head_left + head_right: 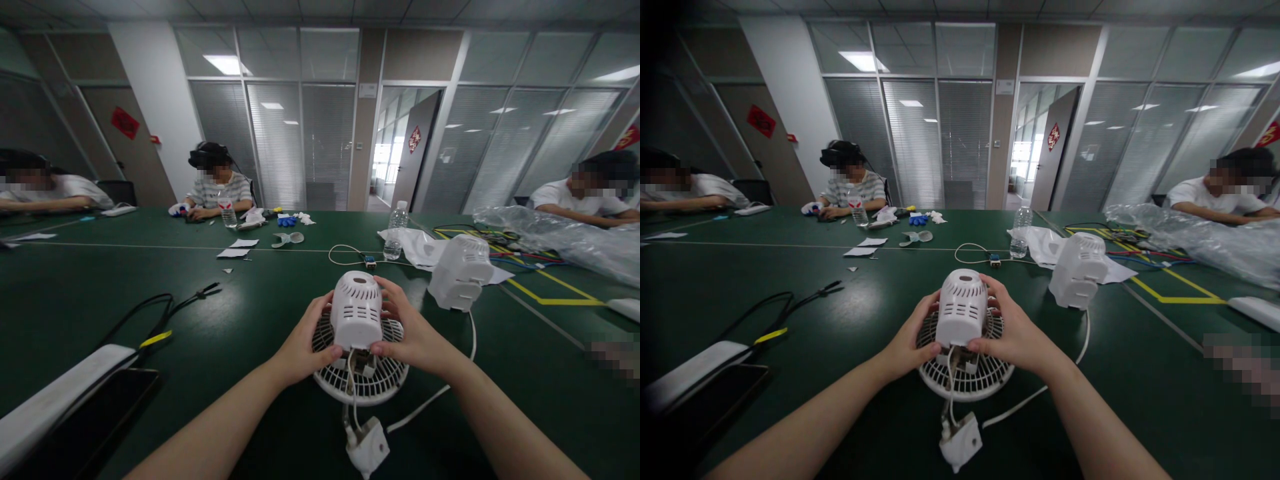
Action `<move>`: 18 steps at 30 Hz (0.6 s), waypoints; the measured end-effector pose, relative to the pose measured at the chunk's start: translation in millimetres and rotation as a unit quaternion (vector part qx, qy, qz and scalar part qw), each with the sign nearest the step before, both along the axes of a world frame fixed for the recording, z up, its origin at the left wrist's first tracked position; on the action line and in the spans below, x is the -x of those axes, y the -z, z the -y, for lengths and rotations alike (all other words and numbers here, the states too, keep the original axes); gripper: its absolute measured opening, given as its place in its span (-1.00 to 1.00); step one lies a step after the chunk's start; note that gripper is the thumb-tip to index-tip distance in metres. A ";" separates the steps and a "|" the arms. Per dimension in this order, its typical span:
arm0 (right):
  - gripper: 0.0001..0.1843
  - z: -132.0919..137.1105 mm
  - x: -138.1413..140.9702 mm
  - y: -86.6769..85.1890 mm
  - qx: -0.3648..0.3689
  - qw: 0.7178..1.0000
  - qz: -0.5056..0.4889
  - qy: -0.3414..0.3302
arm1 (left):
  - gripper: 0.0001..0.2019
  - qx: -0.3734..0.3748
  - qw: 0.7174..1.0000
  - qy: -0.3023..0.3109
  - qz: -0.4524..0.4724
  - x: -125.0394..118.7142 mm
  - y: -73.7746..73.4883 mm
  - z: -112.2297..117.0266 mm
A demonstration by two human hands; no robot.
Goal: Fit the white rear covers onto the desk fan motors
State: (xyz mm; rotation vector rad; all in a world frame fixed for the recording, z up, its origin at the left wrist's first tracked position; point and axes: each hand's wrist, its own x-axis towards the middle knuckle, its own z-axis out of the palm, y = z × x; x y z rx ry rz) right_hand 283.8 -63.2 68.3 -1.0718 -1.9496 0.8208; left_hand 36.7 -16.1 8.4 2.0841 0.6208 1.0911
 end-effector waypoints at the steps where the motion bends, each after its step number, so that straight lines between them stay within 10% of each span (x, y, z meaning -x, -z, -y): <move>1: 0.11 0.2 0.1 -0.6 -0.003 1.000 -0.001 -0.001 | -0.11 0.000 1.000 0.000 -0.001 -0.2 -0.2 0.1; 18: 0.04 10.2 5.4 -10.4 -0.066 0.988 0.121 0.065 | 0.37 -0.008 0.983 -0.075 -0.166 1.5 0.1 -2.3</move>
